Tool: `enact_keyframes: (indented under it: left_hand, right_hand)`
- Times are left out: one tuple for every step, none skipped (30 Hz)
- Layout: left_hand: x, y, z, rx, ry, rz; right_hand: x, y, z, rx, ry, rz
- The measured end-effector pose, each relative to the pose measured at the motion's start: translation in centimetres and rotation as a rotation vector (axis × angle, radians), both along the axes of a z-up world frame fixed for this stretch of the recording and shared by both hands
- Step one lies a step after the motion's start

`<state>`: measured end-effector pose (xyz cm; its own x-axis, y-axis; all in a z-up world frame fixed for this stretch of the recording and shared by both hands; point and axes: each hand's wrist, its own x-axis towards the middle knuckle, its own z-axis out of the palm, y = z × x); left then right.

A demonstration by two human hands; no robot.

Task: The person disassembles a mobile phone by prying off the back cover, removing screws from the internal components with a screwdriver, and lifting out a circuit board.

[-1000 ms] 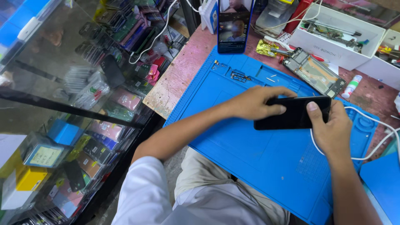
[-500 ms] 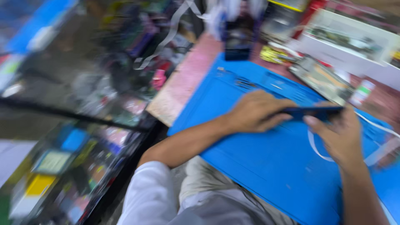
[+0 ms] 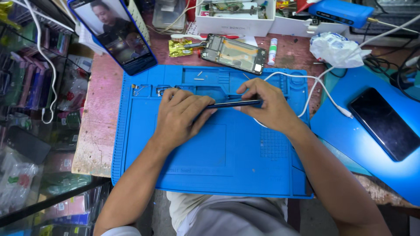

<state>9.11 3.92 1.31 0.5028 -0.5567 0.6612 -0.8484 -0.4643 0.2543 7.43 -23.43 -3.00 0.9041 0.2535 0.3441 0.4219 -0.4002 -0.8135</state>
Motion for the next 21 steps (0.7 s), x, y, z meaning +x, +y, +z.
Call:
enact_keyframes:
  left_hand:
    - [-0.1, -0.1, 0.0, -0.002, 0.007, -0.002]
    - [-0.1, -0.1, 0.1, -0.004, 0.009, 0.001]
    - [-0.1, -0.2, 0.2, -0.007, 0.012, 0.004]
    - [-0.1, -0.2, 0.3, -0.012, 0.007, 0.001]
    - [-0.1, -0.2, 0.3, -0.016, 0.003, -0.001]
    - [-0.2, -0.2, 0.2, -0.021, 0.001, -0.002]
    - [-0.1, -0.2, 0.0, -0.038, 0.033, 0.012]
    - [-0.2, -0.2, -0.2, -0.051, 0.071, 0.033]
    - [-0.3, -0.1, -0.5, -0.065, 0.108, 0.054]
    - [-0.6, -0.3, -1.0, -0.178, 0.286, 0.012]
    - [-1.1, -0.8, -1.5, -0.295, 0.460, -0.030]
    - [-1.4, -1.3, -1.8, -0.414, 0.624, -0.073]
    - [-2.1, -1.8, -2.0, -0.408, 0.762, -0.062]
    - [-2.7, -2.2, -2.1, -0.402, 0.898, -0.054]
    - [-2.9, -2.4, -2.1, -0.401, 0.912, -0.155]
    - [-3.1, -2.6, -2.0, -0.400, 0.925, -0.256]
    - [-3.3, -2.5, -1.9, -0.398, 0.938, -0.356]
    - [-3.3, -2.1, -1.6, -0.330, 0.779, -0.315]
    - [-2.8, -1.7, -1.5, -0.259, 0.621, -0.272]
    - [-2.3, -1.1, -1.3, -0.180, 0.468, -0.233]
    - [-1.4, 0.0, -1.2, -0.164, 0.343, -0.083]
  right_hand:
    - [-0.1, 0.0, 0.0, 0.000, 0.004, -0.004]
    - [-0.1, 0.1, 0.0, -0.001, 0.004, -0.003]
    - [-0.1, 0.1, 0.1, -0.001, 0.004, -0.002]
    - [-0.1, 0.1, 0.2, -0.003, 0.002, 0.000]
    - [-0.1, 0.2, 0.2, -0.004, 0.001, 0.001]
    - [-0.2, 0.2, 0.2, -0.005, 0.002, 0.005]
    - [-0.2, 0.2, 0.3, 0.017, 0.073, -0.053]
    - [-0.4, 0.3, 0.3, 0.040, 0.151, -0.103]
    - [-0.5, 0.5, 0.3, 0.061, 0.230, -0.153]
    - [-0.6, 0.9, 0.4, 0.310, 0.233, -0.138]
    - [-0.6, 1.4, 0.4, 0.559, 0.237, -0.125]
    - [-0.4, 1.9, 0.5, 0.810, 0.234, -0.110]
    - [-0.7, 2.4, 0.6, 0.915, 0.316, -0.119]
    - [-1.2, 2.8, 0.6, 1.017, 0.399, -0.129]
    - [-1.8, 3.2, 0.4, 1.117, 0.485, -0.140]
    - [-2.1, 3.4, 0.2, 1.079, 0.518, -0.172]
    - [-2.3, 3.4, -0.1, 1.040, 0.550, -0.203]
    - [-2.3, 3.3, -0.4, 1.002, 0.584, -0.231]
    - [-2.1, 3.1, -0.7, 0.973, 0.593, -0.217]
    - [-2.0, 2.9, -1.0, 0.949, 0.601, -0.209]
    - [-1.7, 2.7, -1.3, 0.924, 0.609, -0.200]
